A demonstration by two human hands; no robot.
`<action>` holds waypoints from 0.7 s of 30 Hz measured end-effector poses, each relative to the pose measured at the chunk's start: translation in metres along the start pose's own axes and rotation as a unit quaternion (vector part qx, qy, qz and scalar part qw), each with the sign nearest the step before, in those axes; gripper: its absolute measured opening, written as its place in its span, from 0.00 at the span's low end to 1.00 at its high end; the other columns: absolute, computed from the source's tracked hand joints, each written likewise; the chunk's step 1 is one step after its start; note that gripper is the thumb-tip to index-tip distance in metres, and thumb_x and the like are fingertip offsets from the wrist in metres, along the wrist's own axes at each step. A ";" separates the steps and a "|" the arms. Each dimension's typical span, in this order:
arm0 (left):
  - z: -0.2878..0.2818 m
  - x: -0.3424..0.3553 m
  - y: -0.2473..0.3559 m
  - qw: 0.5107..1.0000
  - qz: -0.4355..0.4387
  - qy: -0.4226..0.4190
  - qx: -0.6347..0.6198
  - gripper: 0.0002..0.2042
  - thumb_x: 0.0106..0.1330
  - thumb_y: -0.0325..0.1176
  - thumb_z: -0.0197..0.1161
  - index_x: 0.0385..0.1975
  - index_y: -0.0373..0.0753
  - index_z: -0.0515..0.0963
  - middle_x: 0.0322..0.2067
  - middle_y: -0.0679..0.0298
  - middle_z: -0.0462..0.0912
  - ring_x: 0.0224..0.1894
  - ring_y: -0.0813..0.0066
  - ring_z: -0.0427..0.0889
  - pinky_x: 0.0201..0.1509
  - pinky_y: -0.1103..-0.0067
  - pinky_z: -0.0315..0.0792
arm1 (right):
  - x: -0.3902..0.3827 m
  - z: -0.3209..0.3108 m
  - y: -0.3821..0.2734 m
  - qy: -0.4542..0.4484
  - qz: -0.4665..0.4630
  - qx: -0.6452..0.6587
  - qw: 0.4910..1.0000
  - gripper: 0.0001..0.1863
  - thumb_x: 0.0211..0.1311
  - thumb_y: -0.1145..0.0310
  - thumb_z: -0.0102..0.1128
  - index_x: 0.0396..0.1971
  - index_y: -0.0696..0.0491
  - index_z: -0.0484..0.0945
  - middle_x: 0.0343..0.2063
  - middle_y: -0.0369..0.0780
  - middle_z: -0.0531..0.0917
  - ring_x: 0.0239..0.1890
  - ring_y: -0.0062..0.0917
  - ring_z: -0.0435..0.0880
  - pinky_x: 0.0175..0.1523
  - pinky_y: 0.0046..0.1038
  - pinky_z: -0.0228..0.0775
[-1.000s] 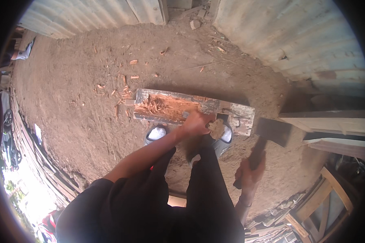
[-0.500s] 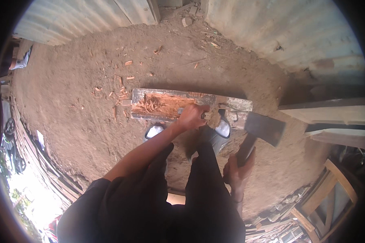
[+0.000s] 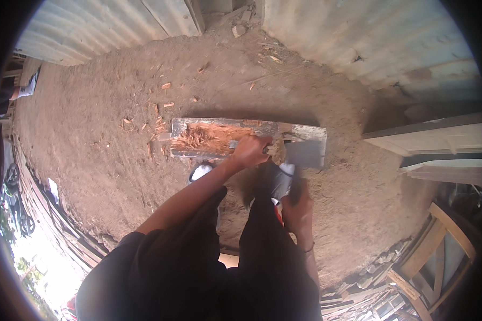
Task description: The person uses a chisel and mallet to carve a rectangular piece of wood placed on the ground. They repeatedly strike the chisel to remove wood shavings and occasionally clear the debris by hand.
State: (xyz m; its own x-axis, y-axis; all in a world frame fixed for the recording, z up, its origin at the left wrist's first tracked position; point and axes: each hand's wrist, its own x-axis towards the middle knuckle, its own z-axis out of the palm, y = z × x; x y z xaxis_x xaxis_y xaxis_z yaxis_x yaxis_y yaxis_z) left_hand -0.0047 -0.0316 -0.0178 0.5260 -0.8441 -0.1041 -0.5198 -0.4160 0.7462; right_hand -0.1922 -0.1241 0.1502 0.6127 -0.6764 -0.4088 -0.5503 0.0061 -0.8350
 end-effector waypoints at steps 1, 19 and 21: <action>0.001 -0.001 -0.003 1.000 0.000 -0.007 0.017 0.18 0.49 0.36 0.67 0.43 0.43 0.81 0.24 0.52 0.85 0.32 0.50 0.86 0.38 0.60 0.78 | 0.003 -0.001 0.000 -0.039 0.021 -0.059 0.997 0.19 0.61 0.78 0.57 0.52 0.61 0.67 0.20 0.38 0.74 0.13 0.20 0.74 0.15 0.25 0.65; -0.013 -0.009 -0.007 0.999 -0.032 0.024 -0.021 0.16 0.47 0.35 0.68 0.39 0.43 0.81 0.25 0.56 0.85 0.32 0.55 0.86 0.35 0.61 0.76 | 0.017 -0.011 -0.028 -0.063 0.115 -0.006 0.991 0.26 0.60 0.80 0.55 0.59 0.58 0.64 0.21 0.36 0.73 0.13 0.18 0.72 0.15 0.24 0.64; -0.010 -0.011 -0.011 0.999 -0.033 0.033 -0.019 0.17 0.47 0.35 0.68 0.39 0.43 0.82 0.25 0.56 0.85 0.32 0.54 0.86 0.36 0.61 0.76 | 0.020 -0.024 -0.034 -0.027 0.106 0.025 0.994 0.26 0.61 0.81 0.54 0.61 0.57 0.63 0.20 0.35 0.72 0.13 0.17 0.71 0.15 0.22 0.64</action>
State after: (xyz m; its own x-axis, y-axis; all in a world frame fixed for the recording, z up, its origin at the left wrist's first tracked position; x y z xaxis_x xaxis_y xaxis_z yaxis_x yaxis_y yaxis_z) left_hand 0.0020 -0.0145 -0.0179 0.6017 -0.7910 -0.1108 -0.4582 -0.4554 0.7634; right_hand -0.1751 -0.1553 0.1797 0.5172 -0.6150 -0.5952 -0.6416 0.1816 -0.7452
